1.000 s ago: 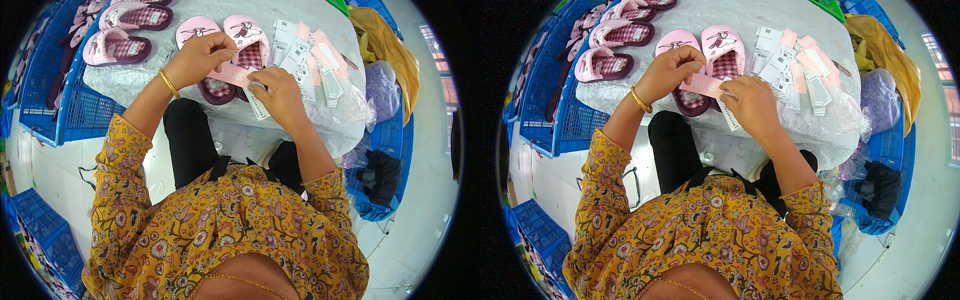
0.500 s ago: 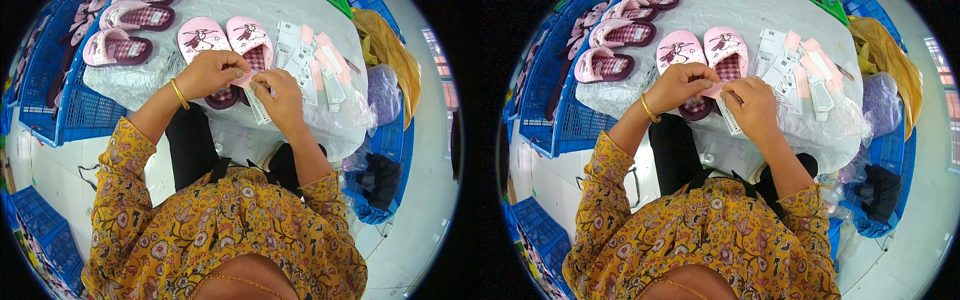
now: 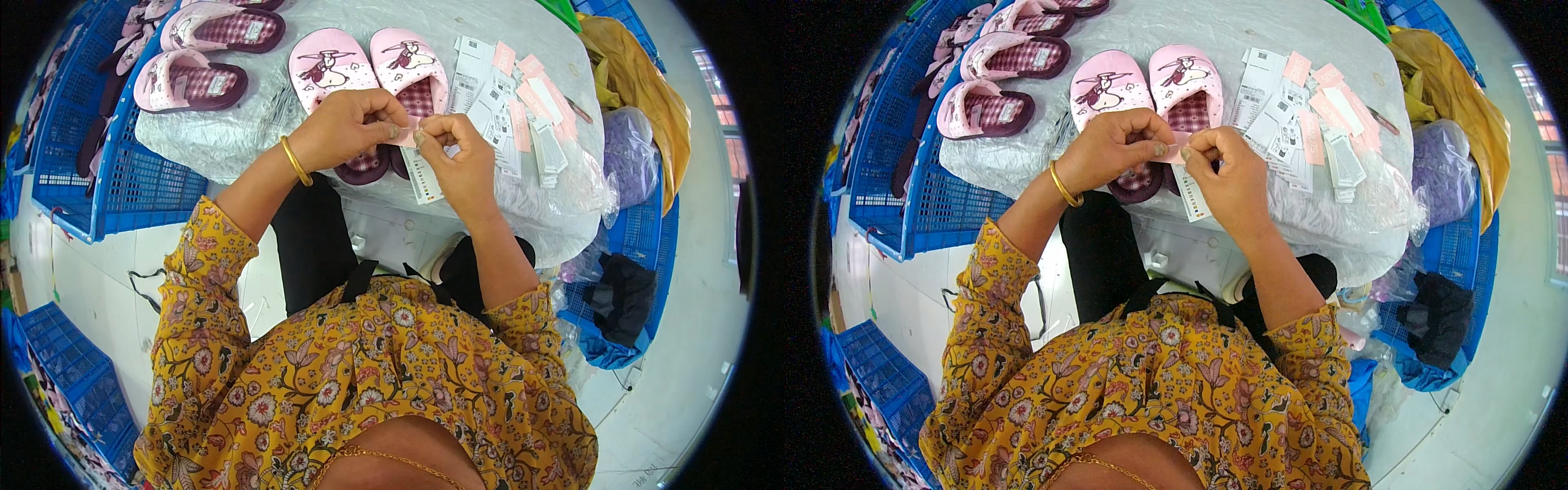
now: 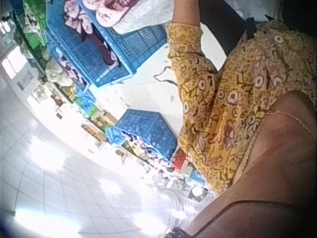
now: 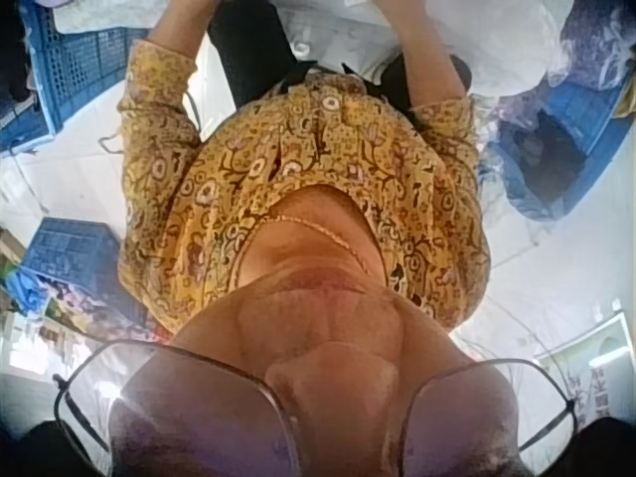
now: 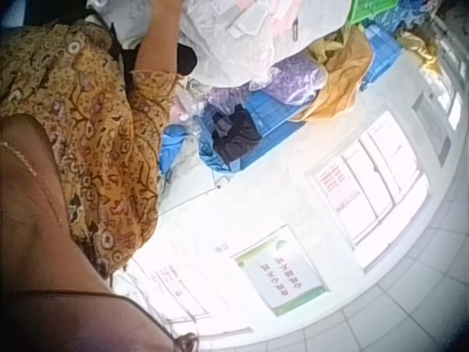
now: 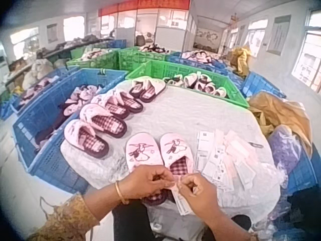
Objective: The person sits on the floor and repeatedly picks up small paper price tags, peels off the backing, and sticks them onto the insoles of pink slippers. The person handles the slippers and tags one at a time, placing the tagged slippers into a nearby blue basket.
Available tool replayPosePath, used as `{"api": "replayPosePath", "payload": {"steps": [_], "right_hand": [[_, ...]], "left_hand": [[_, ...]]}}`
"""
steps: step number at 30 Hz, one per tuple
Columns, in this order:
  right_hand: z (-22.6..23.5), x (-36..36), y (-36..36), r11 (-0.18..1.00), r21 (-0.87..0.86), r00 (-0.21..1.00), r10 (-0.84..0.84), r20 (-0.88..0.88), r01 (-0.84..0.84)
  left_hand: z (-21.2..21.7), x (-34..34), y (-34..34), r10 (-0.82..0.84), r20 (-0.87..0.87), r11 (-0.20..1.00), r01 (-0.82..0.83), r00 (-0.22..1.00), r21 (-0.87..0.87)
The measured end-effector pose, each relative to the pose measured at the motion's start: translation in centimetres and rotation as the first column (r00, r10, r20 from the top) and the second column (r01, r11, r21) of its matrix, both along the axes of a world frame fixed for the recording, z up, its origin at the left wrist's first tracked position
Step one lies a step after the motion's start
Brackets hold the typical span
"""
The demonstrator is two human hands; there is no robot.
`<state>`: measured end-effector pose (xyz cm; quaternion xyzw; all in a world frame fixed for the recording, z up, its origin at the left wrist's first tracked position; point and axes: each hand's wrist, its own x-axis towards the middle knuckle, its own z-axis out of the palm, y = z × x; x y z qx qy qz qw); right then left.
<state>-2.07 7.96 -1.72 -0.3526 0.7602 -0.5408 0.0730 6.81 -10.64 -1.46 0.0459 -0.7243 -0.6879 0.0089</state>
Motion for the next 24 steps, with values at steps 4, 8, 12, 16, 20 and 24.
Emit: {"api": "replayPosePath", "payload": {"steps": [4,8,12,16,20,24], "right_hand": [[0.58,0.27,-0.03,0.994,0.104,0.993,-0.001,0.122,-0.012],[0.3,0.33,-0.35,1.0,-0.004,0.985,-0.023,0.171,0.024],[0.11,0.02,-0.13,1.0,0.009,0.983,0.018,0.185,-0.02],[-0.04,-0.17,0.04,0.999,0.03,0.985,0.028,0.171,-0.033],[-0.23,-0.29,0.07,0.999,0.035,0.988,0.024,0.151,-0.03],[0.02,-0.27,0.07,0.998,0.05,0.985,0.035,0.167,-0.044]], "left_hand": [[-0.2,0.13,0.18,0.026,-0.014,0.999,-0.026,1.0,-0.025],[-0.35,0.07,0.1,0.015,-0.03,1.0,-0.016,0.999,-0.008],[-0.44,-0.01,0.2,0.017,-0.03,0.999,-0.015,0.999,0.049],[-0.8,-0.06,-0.09,-0.004,-0.026,0.998,0.006,1.0,0.068],[-0.46,-0.19,-0.15,-0.042,-0.024,0.998,0.043,0.999,0.047],[-0.22,-0.47,-0.23,-0.083,0.012,0.996,0.083,0.996,0.026]]}}
